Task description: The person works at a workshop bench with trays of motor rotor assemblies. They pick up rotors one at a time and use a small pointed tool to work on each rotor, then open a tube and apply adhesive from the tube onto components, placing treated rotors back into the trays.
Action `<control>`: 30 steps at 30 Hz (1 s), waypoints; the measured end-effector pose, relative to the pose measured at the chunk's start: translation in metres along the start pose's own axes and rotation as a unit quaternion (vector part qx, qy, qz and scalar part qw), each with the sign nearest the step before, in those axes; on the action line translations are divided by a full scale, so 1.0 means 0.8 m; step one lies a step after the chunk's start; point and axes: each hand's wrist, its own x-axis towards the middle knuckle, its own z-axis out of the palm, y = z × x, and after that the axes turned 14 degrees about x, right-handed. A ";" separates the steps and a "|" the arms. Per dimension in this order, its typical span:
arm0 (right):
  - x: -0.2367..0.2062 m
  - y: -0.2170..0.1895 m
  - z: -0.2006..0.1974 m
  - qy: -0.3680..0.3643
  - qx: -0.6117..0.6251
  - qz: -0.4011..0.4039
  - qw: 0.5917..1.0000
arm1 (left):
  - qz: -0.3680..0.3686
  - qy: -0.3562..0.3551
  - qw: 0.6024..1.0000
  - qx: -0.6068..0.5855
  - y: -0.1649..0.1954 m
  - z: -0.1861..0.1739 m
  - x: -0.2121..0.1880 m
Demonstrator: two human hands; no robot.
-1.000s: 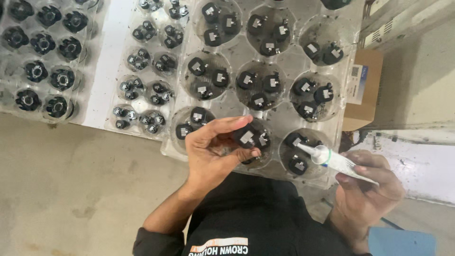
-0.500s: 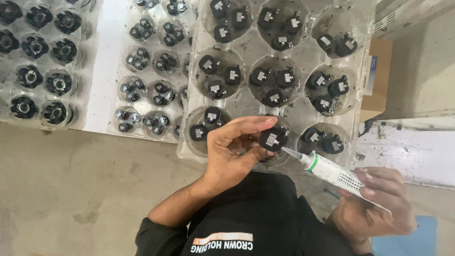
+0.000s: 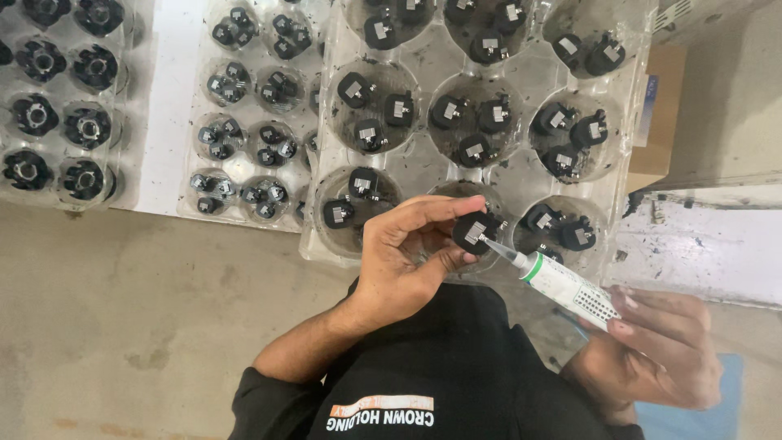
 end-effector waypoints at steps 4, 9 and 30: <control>-0.004 0.003 -0.008 0.005 -0.011 -0.007 1.000 | -0.018 -0.014 0.999 -0.026 -0.001 -0.001 0.000; 0.011 -0.003 -0.050 -0.153 -0.050 0.015 0.987 | -0.012 -0.021 0.999 -0.026 0.000 -0.001 0.001; 0.001 0.007 0.006 0.014 0.026 -0.056 0.998 | -0.011 -0.028 0.998 -0.053 -0.003 -0.011 -0.002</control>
